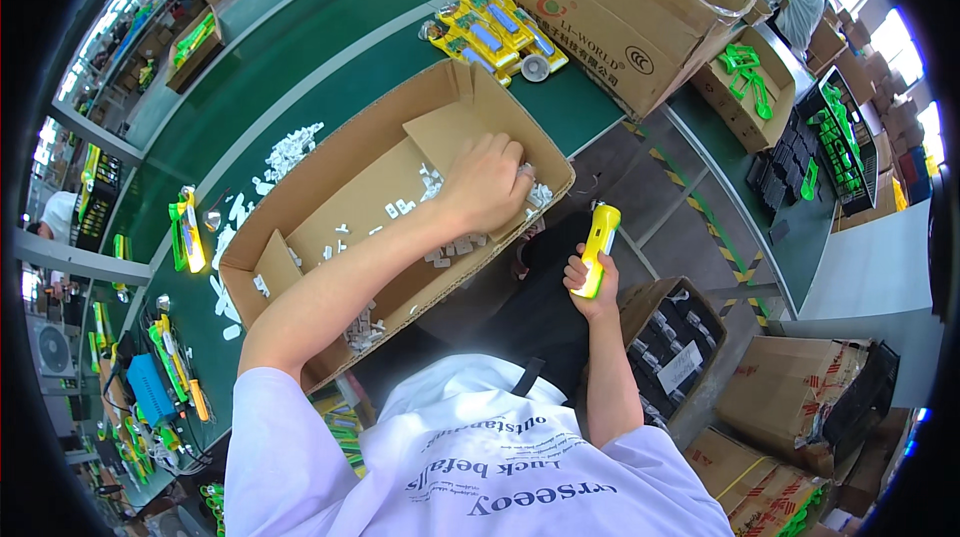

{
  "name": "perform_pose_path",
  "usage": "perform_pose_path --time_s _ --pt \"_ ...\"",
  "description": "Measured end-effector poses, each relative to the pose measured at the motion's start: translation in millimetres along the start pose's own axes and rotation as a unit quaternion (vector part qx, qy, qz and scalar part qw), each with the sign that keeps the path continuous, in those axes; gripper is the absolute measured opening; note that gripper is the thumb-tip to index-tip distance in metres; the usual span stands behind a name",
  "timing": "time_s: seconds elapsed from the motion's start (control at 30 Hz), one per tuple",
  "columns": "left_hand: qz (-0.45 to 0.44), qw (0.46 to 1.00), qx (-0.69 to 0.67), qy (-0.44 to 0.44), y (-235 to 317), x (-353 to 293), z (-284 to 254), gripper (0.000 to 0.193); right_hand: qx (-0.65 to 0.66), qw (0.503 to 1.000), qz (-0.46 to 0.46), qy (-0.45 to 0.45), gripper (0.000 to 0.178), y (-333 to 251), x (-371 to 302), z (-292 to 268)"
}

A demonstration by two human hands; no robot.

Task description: The person empties small plastic parts from a cardboard box onto the workbench. They then assemble flashlights by inserting switch components, snapping casing halves together, and placing assembled flashlights onto the conveyor belt.

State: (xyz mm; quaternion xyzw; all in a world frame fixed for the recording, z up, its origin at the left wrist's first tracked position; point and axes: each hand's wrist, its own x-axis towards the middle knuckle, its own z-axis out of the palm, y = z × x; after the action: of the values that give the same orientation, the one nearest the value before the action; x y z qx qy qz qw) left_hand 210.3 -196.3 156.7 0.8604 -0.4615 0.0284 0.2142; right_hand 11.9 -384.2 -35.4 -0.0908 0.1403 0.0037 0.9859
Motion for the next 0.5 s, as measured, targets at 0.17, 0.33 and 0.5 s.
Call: perform_pose_path --time_s 0.17,0.33,0.5 --pt "0.03 0.999 0.042 0.013 13 -5 -10 0.046 0.004 1.0 0.001 0.003 0.032 0 -1 0" --pt "-0.011 0.997 0.075 -0.011 22 -6 -9 0.038 -0.013 1.0 0.011 0.003 0.036 2 0 -1" --pt "0.008 0.993 0.111 0.04 21 -5 0 0.028 -0.014 1.0 0.0 0.012 0.033 1 -1 2"
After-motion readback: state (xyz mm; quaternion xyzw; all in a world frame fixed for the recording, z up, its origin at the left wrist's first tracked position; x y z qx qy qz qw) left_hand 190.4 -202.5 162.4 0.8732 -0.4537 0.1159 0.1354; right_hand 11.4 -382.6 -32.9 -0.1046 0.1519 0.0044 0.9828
